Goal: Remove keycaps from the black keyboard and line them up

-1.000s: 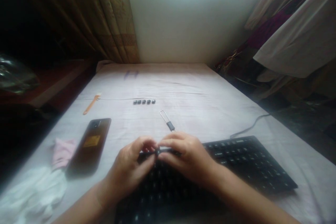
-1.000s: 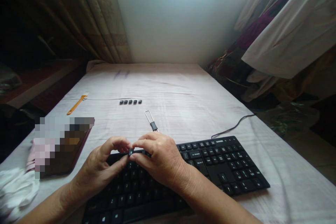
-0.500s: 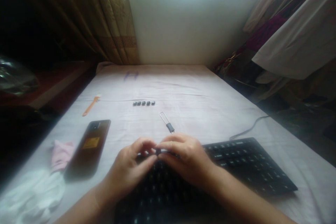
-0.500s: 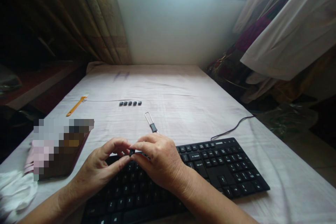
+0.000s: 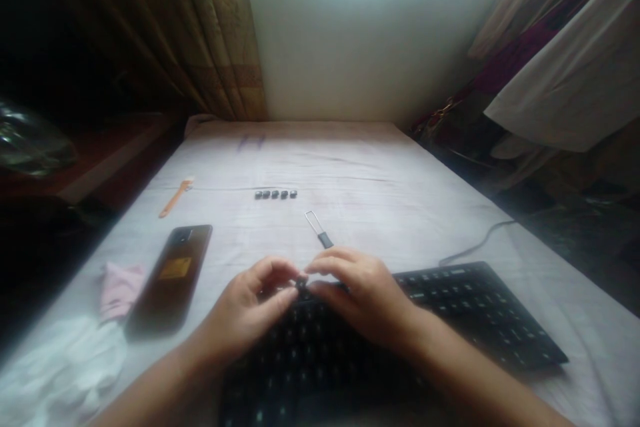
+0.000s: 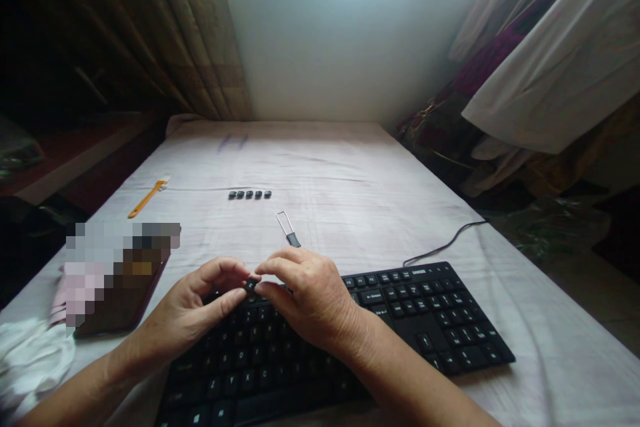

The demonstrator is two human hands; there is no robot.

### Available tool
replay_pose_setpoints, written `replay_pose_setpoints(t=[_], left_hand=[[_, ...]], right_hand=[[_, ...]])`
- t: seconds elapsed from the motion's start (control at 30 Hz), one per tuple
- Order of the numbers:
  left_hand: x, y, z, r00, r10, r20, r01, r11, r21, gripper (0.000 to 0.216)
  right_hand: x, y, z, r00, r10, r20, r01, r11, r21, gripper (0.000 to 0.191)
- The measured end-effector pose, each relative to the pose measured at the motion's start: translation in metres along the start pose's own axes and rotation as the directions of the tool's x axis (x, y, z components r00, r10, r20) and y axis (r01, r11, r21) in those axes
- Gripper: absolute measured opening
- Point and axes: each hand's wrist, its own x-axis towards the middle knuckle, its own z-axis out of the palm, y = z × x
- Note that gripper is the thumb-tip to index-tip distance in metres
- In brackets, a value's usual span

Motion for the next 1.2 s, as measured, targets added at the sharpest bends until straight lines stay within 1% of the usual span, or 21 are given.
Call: replay_pose_setpoints(t=[0.1, 0.2, 0.3, 0.37, 0.43, 0.5, 0.57, 0.67, 0.73, 0.83, 1.03, 1.2], left_hand=[[0.002, -0.007, -0.006, 0.998, 0.061, -0.035, -0.053, 0.981, 0.186, 0.020], [0.004, -0.016, -0.011, 0.993, 0.101, -0.055, -0.079, 0.948, 0.309, 0.027], [0.006, -0.024, -0.014, 0.995, 0.087, -0.050, -0.065, 0.942, 0.330, 0.025], [0.008, -0.028, -0.015, 0.995, 0.083, -0.049, -0.063, 0.944, 0.324, 0.023], [0.009, -0.031, -0.016, 0.996, 0.073, -0.056, -0.052, 0.947, 0.318, 0.024], [0.011, -0.033, -0.018, 0.996, 0.056, -0.070, -0.032, 0.951, 0.308, 0.024], [0.013, -0.034, -0.019, 0.996, 0.039, -0.085, -0.012, 0.955, 0.296, 0.023], [0.014, -0.034, -0.019, 0.994, 0.009, -0.108, 0.022, 0.962, 0.273, 0.023], [0.014, -0.035, -0.019, 0.992, -0.007, -0.123, 0.038, 0.969, 0.245, 0.023], [0.014, -0.037, -0.018, 0.990, -0.006, -0.137, 0.036, 0.976, 0.214, 0.024], [0.013, -0.040, -0.017, 0.987, 0.002, -0.160, 0.034, 0.973, 0.227, 0.025], [0.012, -0.038, -0.017, 0.988, 0.023, -0.155, 0.013, 0.975, 0.224, 0.023]], right_hand=[[0.002, 0.010, -0.015, 0.998, 0.048, 0.040, -0.046, 0.997, -0.061, 0.017], [0.002, 0.017, -0.028, 0.974, 0.162, 0.157, -0.139, 0.979, -0.149, 0.014], [0.001, 0.018, -0.030, 0.929, 0.257, 0.267, -0.201, 0.955, -0.219, 0.014], [0.000, 0.018, -0.026, 0.912, 0.276, 0.303, -0.206, 0.948, -0.242, 0.019], [-0.001, 0.018, -0.021, 0.907, 0.271, 0.323, -0.191, 0.947, -0.259, 0.022], [-0.001, 0.019, -0.016, 0.904, 0.261, 0.339, -0.171, 0.947, -0.273, 0.022], [-0.002, 0.019, -0.013, 0.903, 0.247, 0.353, -0.147, 0.947, -0.286, 0.017], [-0.002, 0.019, -0.011, 0.906, 0.220, 0.362, -0.115, 0.950, -0.290, 0.009], [-0.001, 0.018, -0.011, 0.907, 0.216, 0.362, -0.114, 0.952, -0.283, 0.008], [0.000, 0.017, -0.011, 0.899, 0.241, 0.364, -0.142, 0.950, -0.277, 0.011], [0.003, 0.018, -0.016, 0.875, 0.300, 0.381, -0.220, 0.946, -0.239, 0.017], [0.004, 0.022, -0.022, 0.890, 0.318, 0.328, -0.310, 0.948, -0.078, 0.016]])
